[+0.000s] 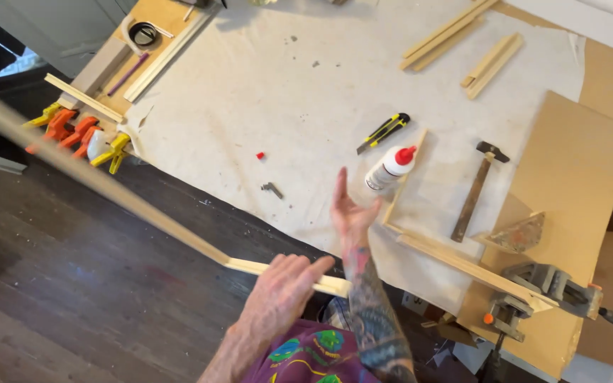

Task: Assembling a wooden frame by applying wood glue to the joints and pressing the pieces together.

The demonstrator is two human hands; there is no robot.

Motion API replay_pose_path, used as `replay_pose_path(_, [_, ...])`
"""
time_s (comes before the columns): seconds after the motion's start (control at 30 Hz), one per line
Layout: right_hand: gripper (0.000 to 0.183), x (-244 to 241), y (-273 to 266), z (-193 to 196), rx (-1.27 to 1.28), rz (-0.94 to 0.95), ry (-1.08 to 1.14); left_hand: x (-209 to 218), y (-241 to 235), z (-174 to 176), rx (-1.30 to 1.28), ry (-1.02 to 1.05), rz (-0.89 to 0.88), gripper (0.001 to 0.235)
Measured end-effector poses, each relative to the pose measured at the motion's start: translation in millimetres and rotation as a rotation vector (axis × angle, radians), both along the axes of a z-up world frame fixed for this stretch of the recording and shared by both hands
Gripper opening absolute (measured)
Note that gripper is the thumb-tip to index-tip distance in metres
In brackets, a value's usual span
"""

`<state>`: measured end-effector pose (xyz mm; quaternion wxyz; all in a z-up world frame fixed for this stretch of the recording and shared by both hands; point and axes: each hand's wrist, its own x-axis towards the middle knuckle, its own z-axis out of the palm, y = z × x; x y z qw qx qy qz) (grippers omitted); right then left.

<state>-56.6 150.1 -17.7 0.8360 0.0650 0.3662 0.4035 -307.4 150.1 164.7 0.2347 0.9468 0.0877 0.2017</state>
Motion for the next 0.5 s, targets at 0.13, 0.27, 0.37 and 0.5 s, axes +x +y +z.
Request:
replay_pose_path(0.13, [0.122,57.8,15.0,14.9,-0.076,-0.104,0.167,-2.2,-2.2,-27.9,0.025,0.161,0.087,0.054])
replay_pose_path(0.27, [0.086,78.6,25.4,33.3,-0.202,-0.196,0.144,-3.1,-0.9,-25.7,0.128,-0.002,0.167,0.037])
replay_pose_path(0.37, [0.053,69.4,-5.6,54.1,-0.243,-0.085,-0.219,-10.3,-5.7,-36.7,0.160,-0.100,0.238,0.037])
replay_pose_path(0.5, [0.065,43.6,-46.7,186.9,-0.341,0.088,-0.528,-7.9,-9.1,-31.4,0.221,-0.092,0.303,0.039])
